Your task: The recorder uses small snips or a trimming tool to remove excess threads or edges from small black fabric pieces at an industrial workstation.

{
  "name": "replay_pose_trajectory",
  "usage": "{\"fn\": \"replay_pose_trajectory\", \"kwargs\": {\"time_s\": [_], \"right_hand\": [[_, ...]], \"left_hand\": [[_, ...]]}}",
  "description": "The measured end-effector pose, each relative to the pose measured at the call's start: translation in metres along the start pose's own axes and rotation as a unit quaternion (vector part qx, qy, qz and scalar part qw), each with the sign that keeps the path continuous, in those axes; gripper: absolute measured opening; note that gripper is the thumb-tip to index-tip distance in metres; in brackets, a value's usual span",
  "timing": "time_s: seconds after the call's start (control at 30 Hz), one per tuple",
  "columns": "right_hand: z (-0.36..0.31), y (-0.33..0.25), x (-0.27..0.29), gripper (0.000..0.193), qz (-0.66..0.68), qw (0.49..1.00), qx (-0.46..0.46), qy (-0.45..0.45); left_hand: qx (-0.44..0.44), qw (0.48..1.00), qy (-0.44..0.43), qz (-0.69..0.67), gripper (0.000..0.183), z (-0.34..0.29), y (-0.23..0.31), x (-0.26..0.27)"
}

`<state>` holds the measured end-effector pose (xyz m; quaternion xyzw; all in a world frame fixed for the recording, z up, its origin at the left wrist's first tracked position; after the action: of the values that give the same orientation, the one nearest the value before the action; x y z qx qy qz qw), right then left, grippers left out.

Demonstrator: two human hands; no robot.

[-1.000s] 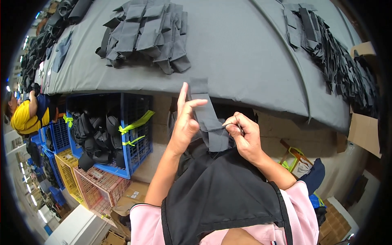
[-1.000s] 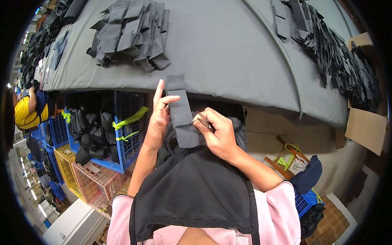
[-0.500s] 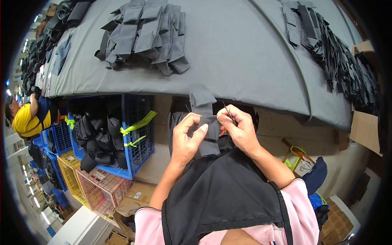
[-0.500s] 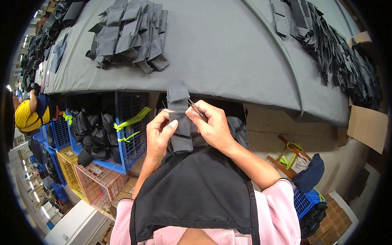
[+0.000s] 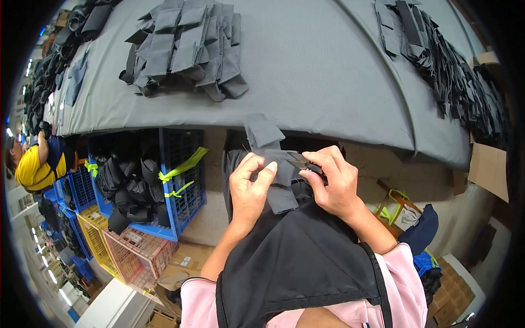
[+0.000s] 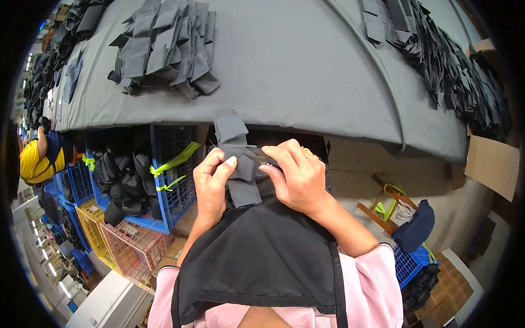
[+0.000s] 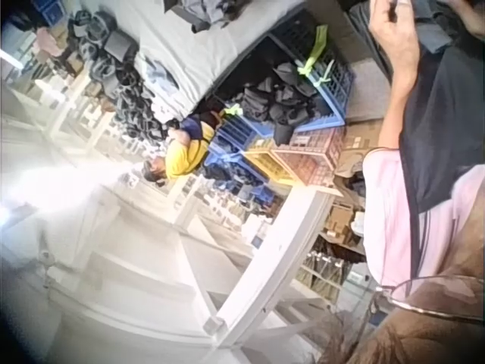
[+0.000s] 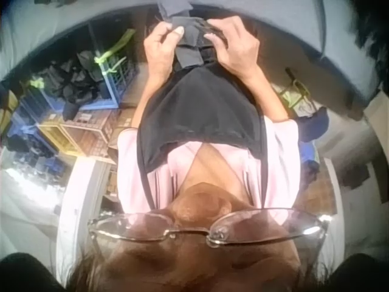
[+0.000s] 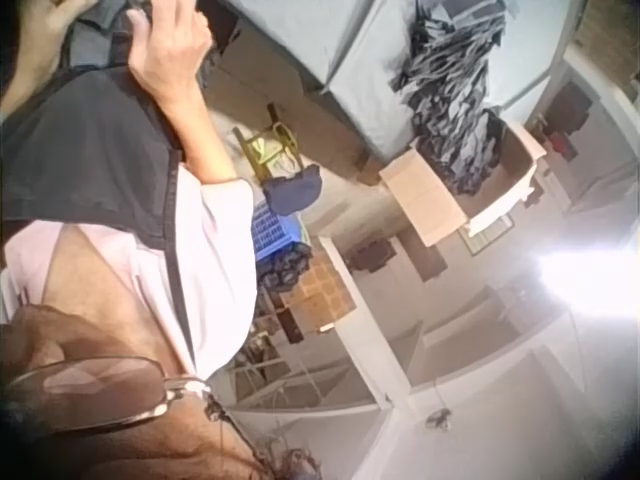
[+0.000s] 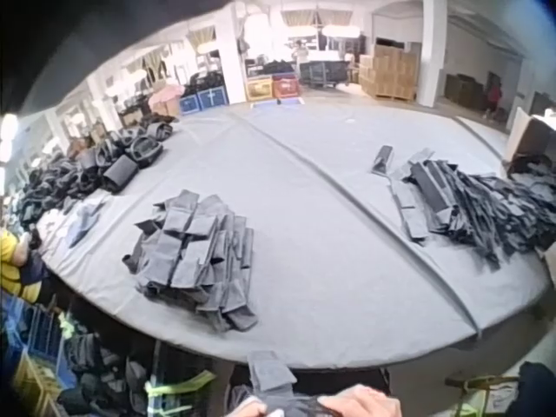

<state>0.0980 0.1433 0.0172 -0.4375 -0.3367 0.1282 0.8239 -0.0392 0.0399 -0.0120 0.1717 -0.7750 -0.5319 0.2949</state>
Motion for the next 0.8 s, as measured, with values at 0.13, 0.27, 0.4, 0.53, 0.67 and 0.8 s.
{"fn": "replay_pose_trajectory", "kwargs": {"time_s": [0.13,0.27,0.4,0.53,0.67,0.8], "right_hand": [[0.002,-0.003,-0.002,0.031,-0.016,1.000,0.019,-0.012],[0.000,-0.005,-0.003,0.031,-0.029,0.999,0.039,-0.012],[-0.005,-0.003,-0.002,0.030,-0.045,0.998,0.049,-0.013],[-0.004,-0.008,0.006,0.030,-0.002,0.997,0.058,0.050],[0.004,-0.001,0.005,0.030,-0.023,0.999,0.027,-0.015],[0.011,-0.007,0.008,0.031,-0.043,0.994,0.073,-0.070]], "left_hand": [[0.016,0.999,-0.019,-0.027,0.019,-0.002,0.000,-0.004],[0.038,0.997,-0.026,-0.063,0.019,-0.004,-0.005,-0.005],[0.061,0.995,-0.035,-0.075,0.020,-0.005,-0.006,-0.007],[0.040,0.997,-0.033,-0.064,0.020,-0.004,-0.005,-0.007],[0.013,0.999,-0.031,-0.008,0.019,-0.005,-0.003,-0.006],[-0.008,0.999,-0.034,0.018,0.018,-0.006,0.000,-0.005]]}}
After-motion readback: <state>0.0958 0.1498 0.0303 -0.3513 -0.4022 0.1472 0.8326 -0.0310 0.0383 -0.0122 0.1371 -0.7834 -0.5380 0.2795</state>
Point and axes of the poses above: each hand's wrist, its own z-axis towards the middle knuckle, its own x-axis out of the back of the hand, y = z × x, the point moved 5 cm from there along z, towards the middle knuckle, and after that the axes turned 13 degrees about z, right-handed, at the moved point
